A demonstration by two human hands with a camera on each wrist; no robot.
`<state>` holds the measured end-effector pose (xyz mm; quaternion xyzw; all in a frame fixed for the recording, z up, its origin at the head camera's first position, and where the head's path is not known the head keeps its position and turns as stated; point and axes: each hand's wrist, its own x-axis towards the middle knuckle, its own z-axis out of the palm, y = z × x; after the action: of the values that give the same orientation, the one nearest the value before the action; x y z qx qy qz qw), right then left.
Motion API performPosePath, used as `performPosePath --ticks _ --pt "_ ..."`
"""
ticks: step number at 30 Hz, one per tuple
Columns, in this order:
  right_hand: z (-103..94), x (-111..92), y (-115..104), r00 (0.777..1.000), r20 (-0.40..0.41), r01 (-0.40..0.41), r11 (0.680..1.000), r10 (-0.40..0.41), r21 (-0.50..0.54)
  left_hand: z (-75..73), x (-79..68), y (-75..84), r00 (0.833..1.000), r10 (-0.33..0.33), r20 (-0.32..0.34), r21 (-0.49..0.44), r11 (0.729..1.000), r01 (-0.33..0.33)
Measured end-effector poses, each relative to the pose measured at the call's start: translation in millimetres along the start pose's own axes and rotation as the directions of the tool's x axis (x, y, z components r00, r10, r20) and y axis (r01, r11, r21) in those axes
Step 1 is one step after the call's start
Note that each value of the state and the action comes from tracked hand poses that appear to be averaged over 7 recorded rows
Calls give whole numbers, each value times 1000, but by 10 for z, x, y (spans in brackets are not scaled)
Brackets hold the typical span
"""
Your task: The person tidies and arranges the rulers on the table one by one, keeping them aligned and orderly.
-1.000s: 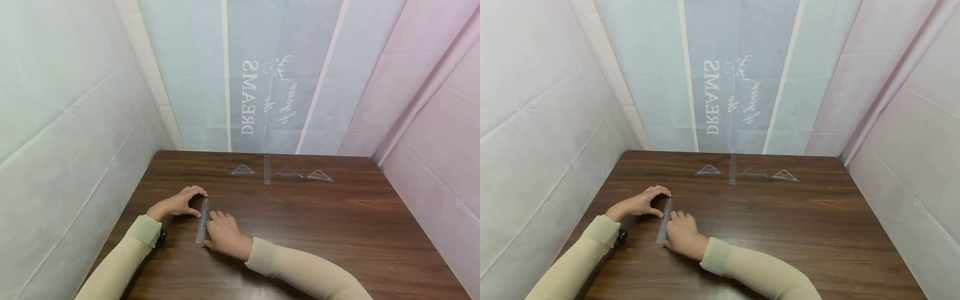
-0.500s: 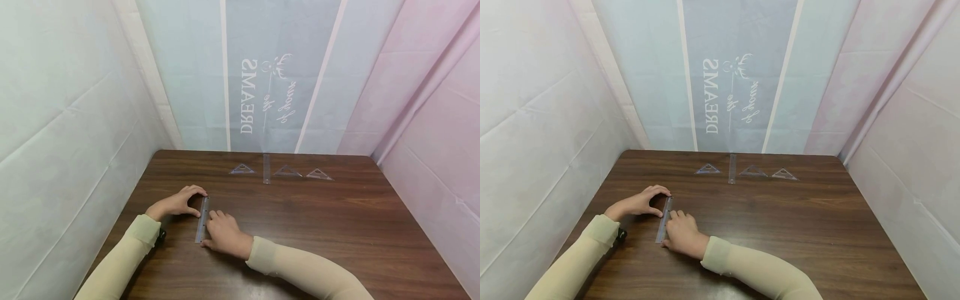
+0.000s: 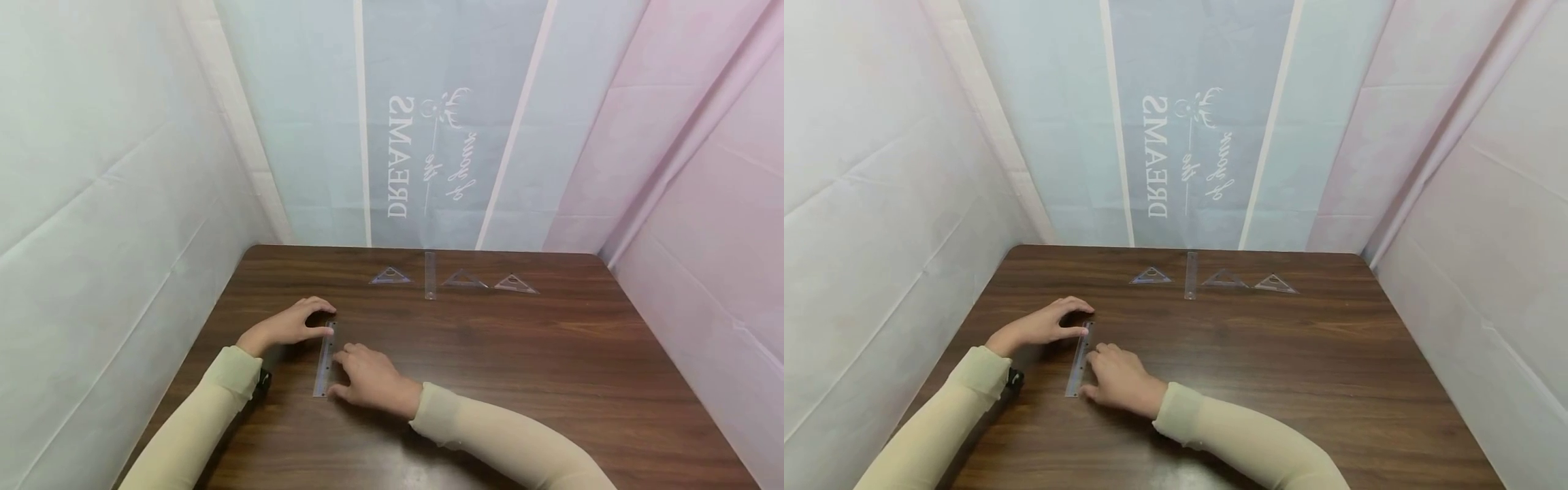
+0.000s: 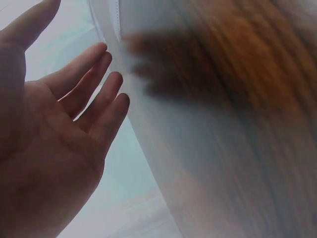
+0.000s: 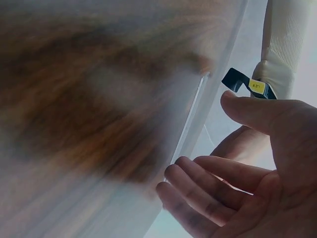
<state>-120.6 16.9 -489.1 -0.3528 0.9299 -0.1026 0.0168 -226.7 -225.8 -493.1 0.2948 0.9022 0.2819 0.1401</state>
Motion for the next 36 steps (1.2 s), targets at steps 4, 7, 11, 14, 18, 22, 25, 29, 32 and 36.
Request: performPosePath --ticks 4,7,11,14,18,22,25,29,32,36 --pt "-27 -27 78 1000 -26 -13 998 15 55 -17 62 27 1000 8 -23 -5 1000 -8" --pt "-42 -46 149 999 -40 -34 997 37 69 -16 115 52 999 24 -39 -7 1000 -24" --pt "-71 -87 254 996 -44 -72 993 77 96 -10 199 106 998 37 -55 7 999 -36" --pt "-91 -128 348 994 -47 -95 988 101 118 -10 279 167 997 43 -58 8 999 -42" --pt "-110 -178 497 991 -53 -117 982 126 146 -7 404 243 996 55 -66 2 998 -55" --pt "-137 -218 637 985 -73 -142 975 156 169 -8 531 307 995 65 -75 12 998 -64" --pt "-167 -253 727 979 -98 -158 969 178 190 -8 620 348 994 80 -75 21 997 -79" --pt "-207 -287 850 969 -131 -177 959 209 219 -1 741 392 992 103 -76 24 995 -101" --pt "-231 -299 947 960 -146 -200 949 240 245 1 844 420 990 115 -86 24 993 -113" --pt "-243 -311 1072 943 -164 -238 932 289 273 5 977 463 987 127 -96 23 992 -125"
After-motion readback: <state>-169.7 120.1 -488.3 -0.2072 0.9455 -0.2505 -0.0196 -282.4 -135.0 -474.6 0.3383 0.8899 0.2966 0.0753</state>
